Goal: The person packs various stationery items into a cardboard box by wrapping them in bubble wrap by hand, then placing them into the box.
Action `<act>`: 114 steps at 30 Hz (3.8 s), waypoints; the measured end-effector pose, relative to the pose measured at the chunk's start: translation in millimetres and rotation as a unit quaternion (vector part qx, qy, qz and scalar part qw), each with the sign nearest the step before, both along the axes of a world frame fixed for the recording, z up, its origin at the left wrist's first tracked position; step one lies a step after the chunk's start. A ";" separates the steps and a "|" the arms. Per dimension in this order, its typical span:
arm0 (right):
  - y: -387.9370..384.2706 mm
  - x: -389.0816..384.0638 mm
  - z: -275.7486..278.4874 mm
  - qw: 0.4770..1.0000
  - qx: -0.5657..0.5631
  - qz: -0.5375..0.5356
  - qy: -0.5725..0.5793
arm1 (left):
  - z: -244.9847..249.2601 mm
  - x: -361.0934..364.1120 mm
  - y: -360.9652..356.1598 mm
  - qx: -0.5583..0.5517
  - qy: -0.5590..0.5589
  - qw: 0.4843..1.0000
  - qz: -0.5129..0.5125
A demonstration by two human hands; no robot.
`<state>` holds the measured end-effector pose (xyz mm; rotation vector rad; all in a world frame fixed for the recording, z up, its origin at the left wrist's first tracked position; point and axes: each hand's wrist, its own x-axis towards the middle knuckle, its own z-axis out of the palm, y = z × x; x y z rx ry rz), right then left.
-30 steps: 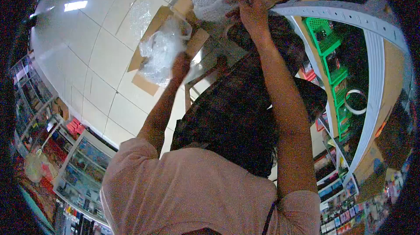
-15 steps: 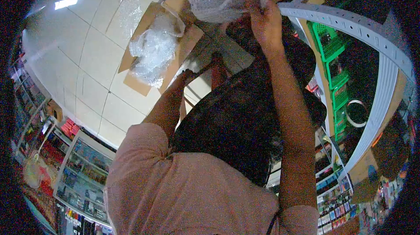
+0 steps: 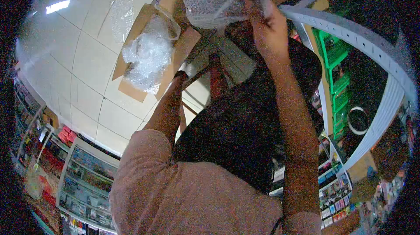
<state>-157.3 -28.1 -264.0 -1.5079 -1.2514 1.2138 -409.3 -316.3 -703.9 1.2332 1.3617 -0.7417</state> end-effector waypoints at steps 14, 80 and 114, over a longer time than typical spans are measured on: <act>10.9 -35.1 36.9 0.987 -0.141 -0.009 0.077 | 1.9 -1.7 39.2 0.025 -0.018 0.998 -0.055; -280.5 33.2 261.9 0.774 0.353 0.259 -0.457 | 653.6 127.7 130.5 0.046 -0.649 0.722 0.235; -189.4 343.1 268.6 0.772 0.200 -0.467 -0.382 | 759.1 418.6 312.3 0.860 -0.291 0.414 -0.065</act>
